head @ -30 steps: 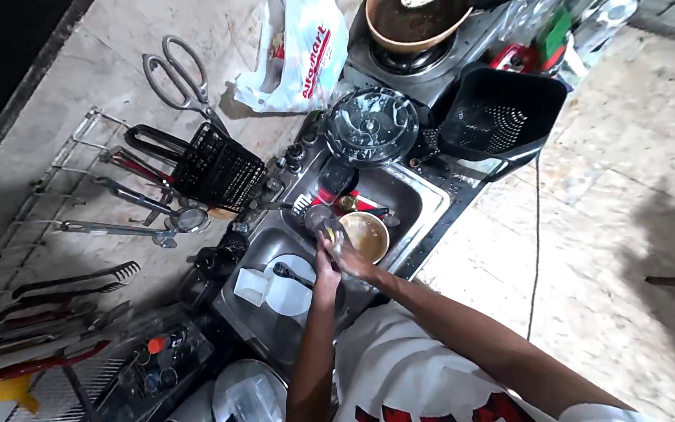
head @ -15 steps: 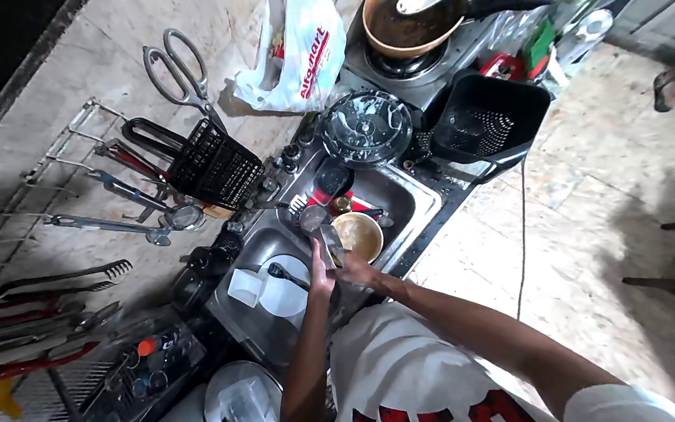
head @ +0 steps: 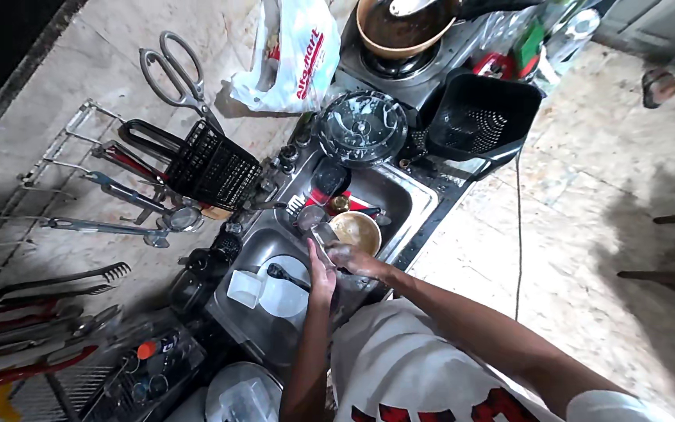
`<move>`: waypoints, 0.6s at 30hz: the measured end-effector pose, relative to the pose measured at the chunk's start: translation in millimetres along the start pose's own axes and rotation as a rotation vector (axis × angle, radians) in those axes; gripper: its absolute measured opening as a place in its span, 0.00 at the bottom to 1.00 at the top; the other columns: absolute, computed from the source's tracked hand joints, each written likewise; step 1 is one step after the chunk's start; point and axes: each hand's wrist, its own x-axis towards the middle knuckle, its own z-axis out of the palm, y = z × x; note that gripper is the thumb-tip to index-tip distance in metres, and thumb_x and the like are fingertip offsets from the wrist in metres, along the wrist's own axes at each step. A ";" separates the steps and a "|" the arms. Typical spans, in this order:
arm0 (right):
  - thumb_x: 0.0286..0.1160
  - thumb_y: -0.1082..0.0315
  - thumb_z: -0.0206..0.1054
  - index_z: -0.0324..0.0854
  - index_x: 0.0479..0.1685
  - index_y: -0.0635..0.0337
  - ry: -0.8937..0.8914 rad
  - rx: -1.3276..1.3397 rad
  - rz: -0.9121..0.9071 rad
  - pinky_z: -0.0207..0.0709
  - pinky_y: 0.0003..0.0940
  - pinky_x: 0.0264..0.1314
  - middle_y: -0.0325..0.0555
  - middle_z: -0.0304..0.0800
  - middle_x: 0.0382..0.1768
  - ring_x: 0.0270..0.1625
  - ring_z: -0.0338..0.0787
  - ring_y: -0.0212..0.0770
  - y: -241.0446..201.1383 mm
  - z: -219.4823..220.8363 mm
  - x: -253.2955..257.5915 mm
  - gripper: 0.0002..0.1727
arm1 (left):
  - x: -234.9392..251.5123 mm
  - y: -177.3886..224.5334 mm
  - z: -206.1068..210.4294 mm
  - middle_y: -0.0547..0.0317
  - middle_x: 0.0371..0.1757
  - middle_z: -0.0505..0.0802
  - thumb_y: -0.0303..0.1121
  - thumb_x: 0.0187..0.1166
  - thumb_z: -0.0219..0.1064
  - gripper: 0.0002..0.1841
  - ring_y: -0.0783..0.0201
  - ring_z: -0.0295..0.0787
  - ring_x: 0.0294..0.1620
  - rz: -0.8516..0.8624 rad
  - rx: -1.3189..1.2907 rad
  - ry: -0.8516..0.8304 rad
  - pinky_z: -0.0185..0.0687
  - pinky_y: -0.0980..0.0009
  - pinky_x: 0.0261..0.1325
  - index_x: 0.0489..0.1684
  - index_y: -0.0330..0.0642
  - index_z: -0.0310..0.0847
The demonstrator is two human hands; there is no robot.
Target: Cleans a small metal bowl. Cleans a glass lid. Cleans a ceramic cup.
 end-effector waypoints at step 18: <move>0.86 0.62 0.54 0.81 0.70 0.62 -0.101 -0.917 -0.010 0.72 0.64 0.78 0.61 0.85 0.69 0.75 0.82 0.64 15.0 -12.9 30.8 0.21 | 6.2 6.9 -16.8 0.51 0.73 0.86 0.66 0.87 0.45 0.35 0.49 0.84 0.71 -0.133 0.052 -0.086 0.82 0.40 0.66 0.83 0.55 0.69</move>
